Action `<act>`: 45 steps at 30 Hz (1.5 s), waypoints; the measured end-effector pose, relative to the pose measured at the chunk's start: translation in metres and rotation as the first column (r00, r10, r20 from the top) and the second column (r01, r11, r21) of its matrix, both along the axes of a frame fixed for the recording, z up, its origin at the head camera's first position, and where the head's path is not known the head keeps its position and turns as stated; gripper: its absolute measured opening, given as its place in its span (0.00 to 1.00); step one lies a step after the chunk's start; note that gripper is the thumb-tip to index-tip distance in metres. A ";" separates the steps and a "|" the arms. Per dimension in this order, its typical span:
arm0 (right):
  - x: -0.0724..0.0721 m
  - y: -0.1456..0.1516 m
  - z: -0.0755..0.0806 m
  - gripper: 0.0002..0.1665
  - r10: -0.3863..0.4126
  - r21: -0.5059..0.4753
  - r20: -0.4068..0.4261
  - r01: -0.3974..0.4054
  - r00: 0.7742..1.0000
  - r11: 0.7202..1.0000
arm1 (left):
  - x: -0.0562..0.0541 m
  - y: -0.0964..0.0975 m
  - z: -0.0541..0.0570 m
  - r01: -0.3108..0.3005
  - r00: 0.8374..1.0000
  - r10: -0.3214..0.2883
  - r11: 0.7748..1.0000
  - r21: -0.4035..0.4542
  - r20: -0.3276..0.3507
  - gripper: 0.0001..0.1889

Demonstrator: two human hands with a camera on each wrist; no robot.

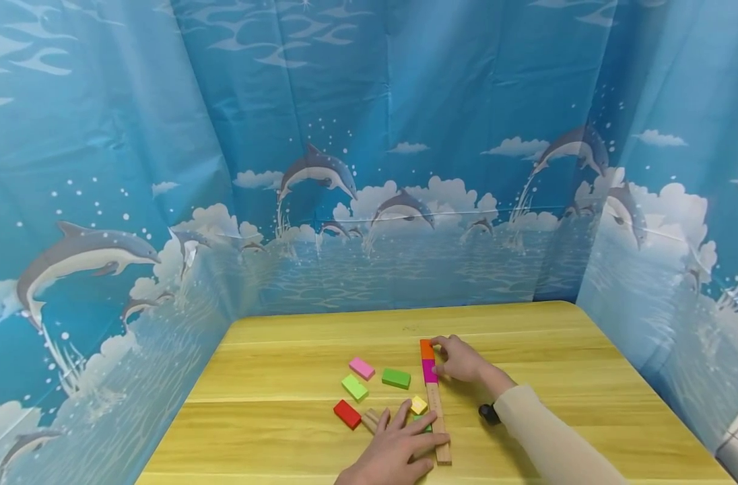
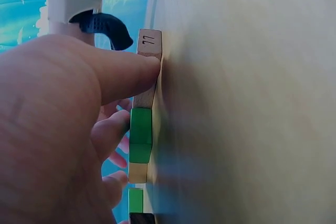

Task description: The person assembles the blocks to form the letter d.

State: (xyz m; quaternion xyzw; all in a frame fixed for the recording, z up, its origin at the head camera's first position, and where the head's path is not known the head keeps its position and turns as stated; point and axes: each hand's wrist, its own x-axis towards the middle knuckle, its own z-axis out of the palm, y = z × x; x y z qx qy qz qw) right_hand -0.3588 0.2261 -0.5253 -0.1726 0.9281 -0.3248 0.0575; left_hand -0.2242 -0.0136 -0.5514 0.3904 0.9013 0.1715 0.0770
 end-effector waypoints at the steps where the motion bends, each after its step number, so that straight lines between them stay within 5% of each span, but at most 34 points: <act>1: 0.004 0.000 0.001 0.35 0.003 0.012 -0.007 -0.003 1.000 1.000 | 0.000 0.000 0.000 0.000 1.000 0.000 1.000 0.000 0.001 0.24; 10: 0.038 -0.001 0.006 0.32 0.070 0.057 -0.051 -0.067 0.996 0.996 | -0.002 0.001 -0.003 0.013 1.000 -0.013 1.000 -0.011 -0.022 0.24; 19: 0.070 0.003 0.012 0.33 0.150 0.050 -0.005 -0.150 0.989 0.987 | -0.002 -0.002 0.000 0.040 0.997 -0.040 0.999 0.002 -0.065 0.22; 25: 0.093 0.011 0.010 0.36 0.179 0.064 -0.018 -0.177 0.984 0.982 | -0.001 -0.008 0.006 0.012 0.991 -0.012 1.000 0.003 -0.137 0.22; 32: 0.118 0.016 0.013 0.42 0.180 0.072 0.053 -0.183 0.982 0.980 | -0.005 -0.017 0.020 -0.047 0.994 0.046 0.999 -0.002 -0.097 0.20; 40: 0.130 0.016 0.004 0.45 0.146 0.103 0.135 -0.160 0.980 0.982 | -0.017 -0.033 0.035 -0.089 0.983 0.096 0.995 0.053 -0.158 0.20; 45: 0.129 0.017 -0.007 0.46 0.155 0.150 0.086 -0.166 0.984 0.975 | -0.029 -0.043 0.043 -0.112 0.973 0.128 0.989 0.092 -0.191 0.21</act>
